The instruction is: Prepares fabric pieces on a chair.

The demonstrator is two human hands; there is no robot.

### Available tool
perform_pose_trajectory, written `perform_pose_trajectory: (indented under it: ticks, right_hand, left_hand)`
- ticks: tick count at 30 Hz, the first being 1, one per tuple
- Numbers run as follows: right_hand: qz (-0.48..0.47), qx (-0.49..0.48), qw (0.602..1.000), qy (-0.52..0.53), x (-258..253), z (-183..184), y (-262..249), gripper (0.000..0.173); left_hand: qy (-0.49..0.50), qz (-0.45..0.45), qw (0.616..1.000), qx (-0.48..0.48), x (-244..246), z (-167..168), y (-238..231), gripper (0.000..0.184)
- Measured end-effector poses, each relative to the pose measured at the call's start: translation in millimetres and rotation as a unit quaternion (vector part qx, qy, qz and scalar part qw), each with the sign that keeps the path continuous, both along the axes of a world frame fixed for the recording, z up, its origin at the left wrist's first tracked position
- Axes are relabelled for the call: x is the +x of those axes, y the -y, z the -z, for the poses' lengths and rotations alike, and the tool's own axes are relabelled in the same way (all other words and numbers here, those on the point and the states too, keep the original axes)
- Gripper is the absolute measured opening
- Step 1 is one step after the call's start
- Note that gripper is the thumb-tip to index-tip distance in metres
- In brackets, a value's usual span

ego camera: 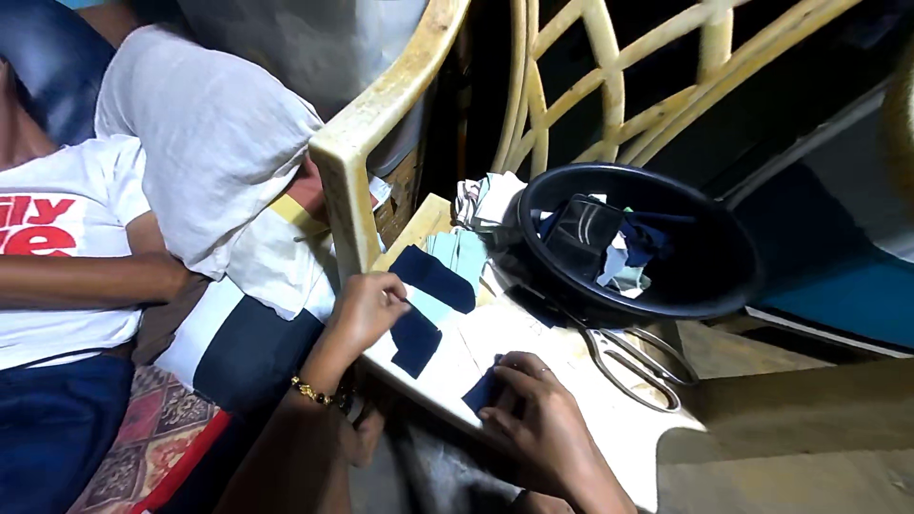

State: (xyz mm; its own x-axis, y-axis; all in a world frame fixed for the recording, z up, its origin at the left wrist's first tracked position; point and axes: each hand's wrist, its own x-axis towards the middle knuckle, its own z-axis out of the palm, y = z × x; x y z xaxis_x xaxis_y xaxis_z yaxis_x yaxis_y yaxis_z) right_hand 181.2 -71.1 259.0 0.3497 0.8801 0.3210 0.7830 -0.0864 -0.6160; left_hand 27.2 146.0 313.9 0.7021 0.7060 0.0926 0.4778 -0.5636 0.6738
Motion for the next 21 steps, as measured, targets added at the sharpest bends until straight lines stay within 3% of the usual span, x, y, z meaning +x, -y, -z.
perform_pose_trajectory:
  ticks: [2,6,12,16,21]
  right_hand:
    - [0.002,-0.008,1.000,0.003,-0.1,-0.6,-0.1,0.045]
    - [0.002,-0.019,1.000,-0.001,-0.5,-2.1,-0.6,0.047]
    - [0.000,-0.017,1.000,0.005,0.1,-1.6,-0.4,0.046]
    - [0.001,-0.013,1.000,0.006,-0.7,-1.6,-0.2,0.047]
    - [0.002,-0.014,1.000,0.002,-0.6,-0.4,-0.7,0.046]
  left_hand:
    - [-0.026,-0.058,0.998,-0.002,-3.6,0.7,-9.1,0.018]
    - [-0.091,-0.047,0.994,-0.032,-5.4,0.0,-11.5,0.032]
    - [-0.134,-0.006,0.990,-0.036,1.3,-4.1,-6.6,0.017]
    - [-0.126,-0.009,0.991,-0.036,2.7,-3.5,-5.9,0.016]
    - [-0.040,-0.058,0.997,0.009,7.5,10.1,-13.0,0.020]
